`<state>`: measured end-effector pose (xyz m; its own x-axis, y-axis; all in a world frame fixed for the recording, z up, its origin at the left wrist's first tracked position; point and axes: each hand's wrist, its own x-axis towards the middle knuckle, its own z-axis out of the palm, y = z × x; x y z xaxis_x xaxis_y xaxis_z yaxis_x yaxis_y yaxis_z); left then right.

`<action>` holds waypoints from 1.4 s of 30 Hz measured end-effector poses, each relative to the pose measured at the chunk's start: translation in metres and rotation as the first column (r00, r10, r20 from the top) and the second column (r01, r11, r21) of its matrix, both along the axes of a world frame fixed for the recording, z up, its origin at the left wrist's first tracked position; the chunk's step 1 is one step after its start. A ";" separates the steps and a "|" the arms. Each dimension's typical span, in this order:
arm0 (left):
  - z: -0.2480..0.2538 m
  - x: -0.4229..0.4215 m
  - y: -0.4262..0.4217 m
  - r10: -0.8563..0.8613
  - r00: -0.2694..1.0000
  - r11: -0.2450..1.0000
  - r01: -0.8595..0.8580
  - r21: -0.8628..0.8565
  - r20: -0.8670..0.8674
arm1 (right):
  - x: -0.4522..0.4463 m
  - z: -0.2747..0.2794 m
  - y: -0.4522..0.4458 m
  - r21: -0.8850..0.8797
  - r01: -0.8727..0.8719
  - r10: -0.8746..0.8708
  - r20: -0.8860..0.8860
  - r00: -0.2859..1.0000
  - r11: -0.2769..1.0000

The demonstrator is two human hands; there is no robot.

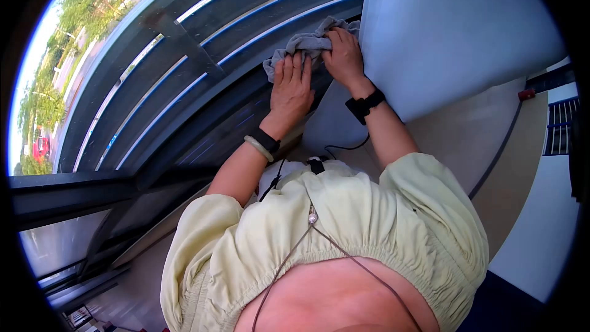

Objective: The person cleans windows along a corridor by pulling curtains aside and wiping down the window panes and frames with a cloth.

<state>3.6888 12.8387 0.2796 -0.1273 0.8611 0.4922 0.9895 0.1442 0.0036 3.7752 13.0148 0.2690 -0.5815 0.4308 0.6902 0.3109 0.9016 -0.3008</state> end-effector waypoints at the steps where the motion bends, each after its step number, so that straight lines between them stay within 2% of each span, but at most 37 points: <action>1: -0.001 0.005 0.021 -0.010 1.000 1.000 0.010 0.012 -0.024 | 0.005 -0.001 0.019 -0.008 0.033 -0.033 0.002 0.999 0.999; 4: -0.001 0.023 0.070 -0.042 0.998 0.999 0.043 0.017 -0.054 | 0.019 -0.001 0.064 -0.038 0.172 -0.170 0.043 0.985 0.984; 10: 0.003 0.027 0.109 -0.115 0.993 0.993 0.116 0.035 -0.023 | 0.013 -0.006 0.088 -0.100 0.310 -0.305 0.060 0.950 0.946; 13: 0.003 0.017 0.108 -0.163 0.986 0.985 0.162 0.059 0.019 | 0.010 -0.007 0.084 -0.074 0.325 -0.327 -0.007 0.945 0.943; 16: 0.001 0.009 0.104 -0.204 0.978 0.976 0.201 0.087 0.031 | 0.019 -0.002 0.075 -0.022 0.320 -0.320 0.022 0.947 0.947; 19: 0.005 0.003 0.102 -0.278 0.956 0.956 0.266 0.120 0.090 | 0.041 -0.010 0.050 -0.141 0.279 -0.271 0.074 0.960 0.950; 20: 0.006 0.000 0.101 -0.305 0.947 0.949 0.292 0.122 0.104 | 0.051 -0.018 0.036 -0.394 0.246 -0.194 0.167 0.967 0.886; 21: 0.007 -0.001 0.101 -0.331 0.936 0.940 0.317 0.124 0.118 | 0.064 -0.026 0.016 -0.621 0.221 -0.095 0.230 0.969 0.752; 22: 0.012 0.002 0.096 -0.368 0.924 0.924 0.352 0.149 0.100 | 0.077 -0.030 -0.012 -0.683 0.249 -0.075 0.275 0.959 0.687; 23: 0.007 0.004 0.093 -0.426 0.900 0.903 0.414 0.119 0.099 | 0.088 -0.077 -0.017 -0.719 0.169 0.030 0.256 0.966 0.674; 24: -0.007 0.008 0.088 -0.481 0.871 0.876 0.474 0.085 0.099 | 0.103 -0.086 -0.039 -0.734 0.205 0.079 0.332 0.940 0.647; 25: -0.027 0.017 0.075 -0.537 0.833 0.842 0.539 0.026 0.133 | 0.116 -0.119 -0.055 -0.709 0.268 0.082 0.418 0.905 0.652; 26: -0.058 0.028 0.058 -0.550 0.781 0.818 0.575 0.003 0.297 | 0.131 -0.112 -0.075 -0.726 0.387 0.160 0.559 0.814 0.569; 27: -0.085 0.038 0.036 -0.515 0.759 0.810 0.582 -0.062 0.399 | 0.151 -0.129 -0.097 -0.721 0.397 0.125 0.553 0.824 0.568; 28: -0.108 0.048 0.017 -0.447 0.802 0.784 0.564 -0.258 0.396 | 0.172 -0.131 -0.113 -0.713 0.435 0.179 0.609 0.773 0.550; 29: -0.143 0.055 0.000 -0.424 0.732 0.743 0.618 -0.258 0.534 | 0.193 -0.131 -0.126 -0.705 0.471 0.233 0.655 0.718 0.531; 31: -0.156 0.086 -0.029 -0.273 0.678 0.673 0.642 -0.367 0.683 | 0.244 -0.162 -0.136 -0.664 0.540 0.264 0.724 0.637 0.517; 33: -0.170 0.114 -0.035 -0.256 0.540 0.518 0.777 -0.358 0.802 | 0.293 -0.174 -0.139 -0.643 0.561 0.184 0.726 0.662 0.522; 34: -0.166 0.129 -0.028 -0.247 0.524 0.487 0.795 -0.363 0.815 | 0.308 -0.175 -0.137 -0.628 0.569 0.142 0.728 0.671 0.530; 37: -0.151 0.172 -0.002 -0.249 0.486 0.412 0.836 -0.363 0.838 | 0.342 -0.151 -0.127 -0.617 0.644 0.002 0.723 0.691 0.451; 40: -0.143 0.215 0.039 -0.283 0.447 0.362 0.869 -0.337 0.849 | 0.381 -0.169 -0.109 -0.627 0.683 -0.171 0.678 0.715 0.374; 42: -0.140 0.255 0.079 -0.326 0.479 0.284 0.872 -0.398 0.815 | 0.416 -0.177 -0.089 -0.588 0.731 -0.257 0.690 0.677 0.346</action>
<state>3.9442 12.9172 0.1398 0.6401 0.7300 -0.2397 0.5991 -0.2788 0.7506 4.1916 12.9257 0.0919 -0.1386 0.9213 -0.3633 0.8957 -0.0399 -0.4429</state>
